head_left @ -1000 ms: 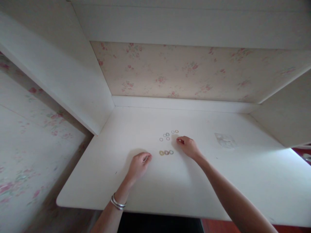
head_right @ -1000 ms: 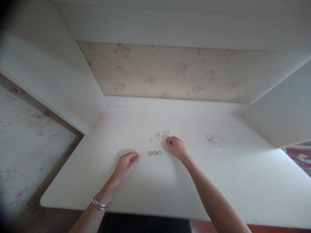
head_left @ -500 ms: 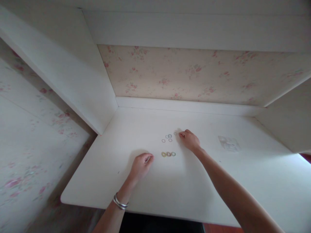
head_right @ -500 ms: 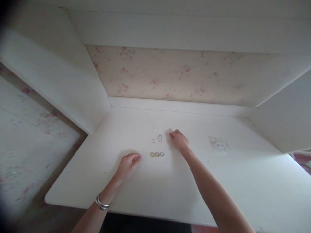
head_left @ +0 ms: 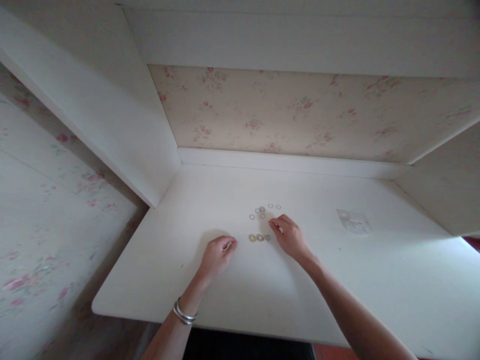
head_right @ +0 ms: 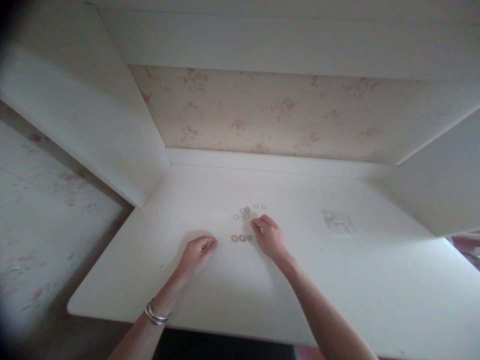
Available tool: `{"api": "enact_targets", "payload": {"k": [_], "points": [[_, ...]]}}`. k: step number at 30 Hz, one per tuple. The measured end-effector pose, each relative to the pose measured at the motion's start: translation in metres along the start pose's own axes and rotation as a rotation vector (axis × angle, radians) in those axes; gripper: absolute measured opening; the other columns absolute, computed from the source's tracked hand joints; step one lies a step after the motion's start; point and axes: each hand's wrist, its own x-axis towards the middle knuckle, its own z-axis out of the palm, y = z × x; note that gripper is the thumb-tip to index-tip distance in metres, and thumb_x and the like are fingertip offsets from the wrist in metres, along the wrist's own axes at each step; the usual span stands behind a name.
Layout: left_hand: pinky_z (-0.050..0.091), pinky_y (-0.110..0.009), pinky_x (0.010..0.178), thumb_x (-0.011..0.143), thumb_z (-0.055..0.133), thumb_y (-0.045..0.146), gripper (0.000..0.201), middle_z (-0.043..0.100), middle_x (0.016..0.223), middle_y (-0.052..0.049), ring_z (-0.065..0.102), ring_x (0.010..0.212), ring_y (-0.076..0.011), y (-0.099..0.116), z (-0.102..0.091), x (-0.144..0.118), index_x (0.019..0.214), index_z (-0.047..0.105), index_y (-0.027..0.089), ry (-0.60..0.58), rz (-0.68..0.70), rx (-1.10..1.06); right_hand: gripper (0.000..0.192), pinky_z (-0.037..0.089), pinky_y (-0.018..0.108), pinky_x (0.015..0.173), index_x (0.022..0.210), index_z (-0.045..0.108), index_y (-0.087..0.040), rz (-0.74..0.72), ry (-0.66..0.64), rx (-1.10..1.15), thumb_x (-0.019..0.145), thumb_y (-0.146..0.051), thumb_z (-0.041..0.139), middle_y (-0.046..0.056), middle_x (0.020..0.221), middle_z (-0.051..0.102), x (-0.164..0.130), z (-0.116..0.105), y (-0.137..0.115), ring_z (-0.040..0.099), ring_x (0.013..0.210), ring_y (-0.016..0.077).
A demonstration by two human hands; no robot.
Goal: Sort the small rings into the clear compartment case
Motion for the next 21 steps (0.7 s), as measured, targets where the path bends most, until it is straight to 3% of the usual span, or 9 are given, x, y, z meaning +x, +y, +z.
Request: {"api": "enact_targets", "payload": {"k": [7,17,21], "points": [[0.047,-0.025,0.068,0.088,0.046,0.043,0.033,0.069,0.086,-0.004,0.061,0.075,-0.0160,0.002,0.000,-0.001,0.091,0.069,0.019,-0.027,-0.014,-0.045,0.031,0.042,0.029,0.074,0.092,0.067,-0.024,-0.119,-0.144,-0.049,0.096,-0.030,0.037,0.006,0.085,0.062,-0.034,0.012,-0.045,0.056,0.080,0.0171],[0.046,-0.024,0.066,0.088,0.047,0.041,0.031,0.070,0.085,-0.002,0.062,0.073,-0.0152,0.002,-0.001,-0.002,0.089,0.069,0.020,-0.011,0.017,-0.009,0.029,0.040,0.030,0.075,0.094,0.068,-0.024,-0.192,-0.161,-0.131,0.096,-0.027,0.039,0.006,0.082,0.062,-0.030,0.017,-0.049,0.055,0.079,0.0177],[0.047,-0.024,0.066,0.089,0.046,0.042,0.032,0.070,0.088,-0.003,0.062,0.073,-0.0153,0.002,-0.001,-0.003,0.090,0.069,0.020,-0.014,0.010,-0.016,0.031,0.041,0.030,0.076,0.096,0.067,-0.024,-0.118,-0.087,-0.041,0.096,-0.032,0.037,0.006,0.085,0.063,-0.035,0.015,-0.047,0.056,0.078,0.0174]]}}
